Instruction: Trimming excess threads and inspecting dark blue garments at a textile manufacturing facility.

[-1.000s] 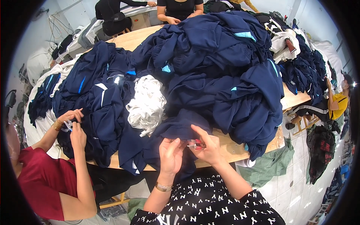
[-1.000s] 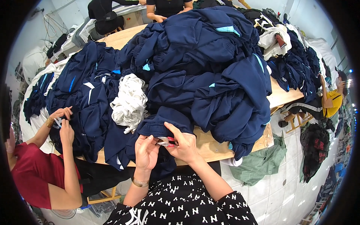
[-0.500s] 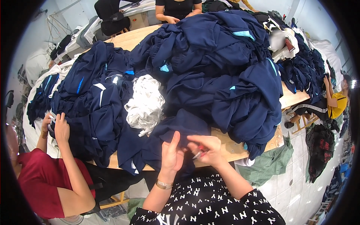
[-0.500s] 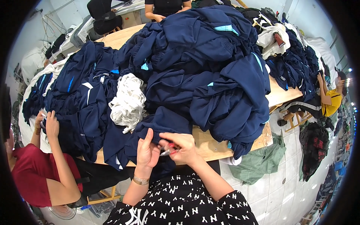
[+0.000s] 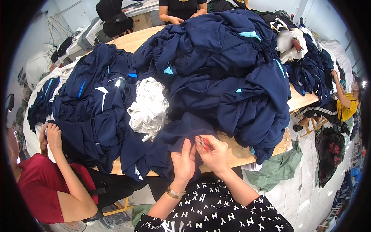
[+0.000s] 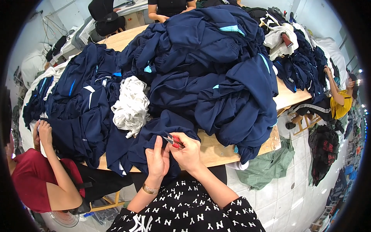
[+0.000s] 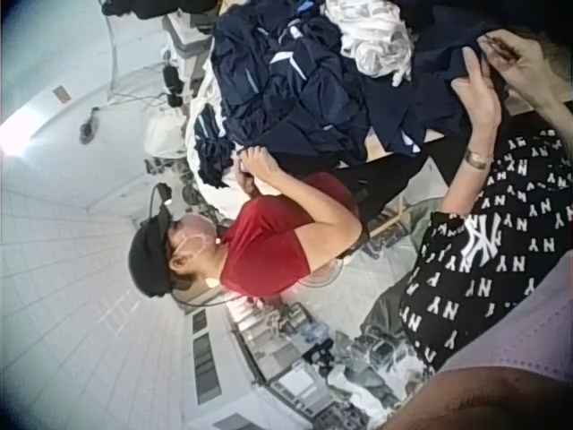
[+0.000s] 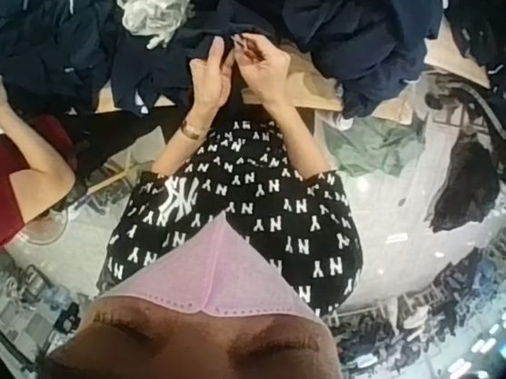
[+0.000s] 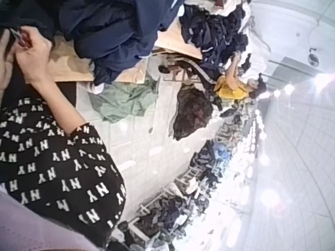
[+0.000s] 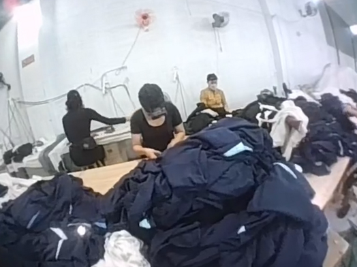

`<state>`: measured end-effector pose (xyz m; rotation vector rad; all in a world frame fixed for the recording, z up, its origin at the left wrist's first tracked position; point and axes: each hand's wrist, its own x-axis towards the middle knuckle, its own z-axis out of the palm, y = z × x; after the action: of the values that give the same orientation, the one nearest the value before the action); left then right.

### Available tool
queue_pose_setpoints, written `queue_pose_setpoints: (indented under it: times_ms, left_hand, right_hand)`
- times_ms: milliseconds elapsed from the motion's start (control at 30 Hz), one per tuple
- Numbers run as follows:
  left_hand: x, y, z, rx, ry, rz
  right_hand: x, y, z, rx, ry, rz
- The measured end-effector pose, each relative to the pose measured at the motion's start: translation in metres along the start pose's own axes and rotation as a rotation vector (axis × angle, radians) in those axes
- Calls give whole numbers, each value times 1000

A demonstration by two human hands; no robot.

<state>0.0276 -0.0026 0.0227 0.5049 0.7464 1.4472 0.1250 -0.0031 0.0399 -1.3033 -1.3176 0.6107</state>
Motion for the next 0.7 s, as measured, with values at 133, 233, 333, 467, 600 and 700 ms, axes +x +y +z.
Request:
queue_pose_setpoints:
  times_ms: [133,233,333,467,600,700]
  left_hand:
    - [-3,-7,-16,350,-73,102]
    - [-5,-7,-3,418,-21,179]
    - [-4,-3,-1,117,-54,22]
    - [1,3,-1,-70,-70,-54]
    - [4,3,-8,-120,-101,-57]
    - [2,7,4,-37,6,-67]
  right_hand:
    - [1,1,1,-108,2,-92]
    - [2,5,0,-175,-15,-140]
    - [4,-3,1,-19,4,47]
    - [7,10,-2,296,-53,350]
    - [9,9,-8,444,-110,509]
    - [5,12,-6,255,-93,336]
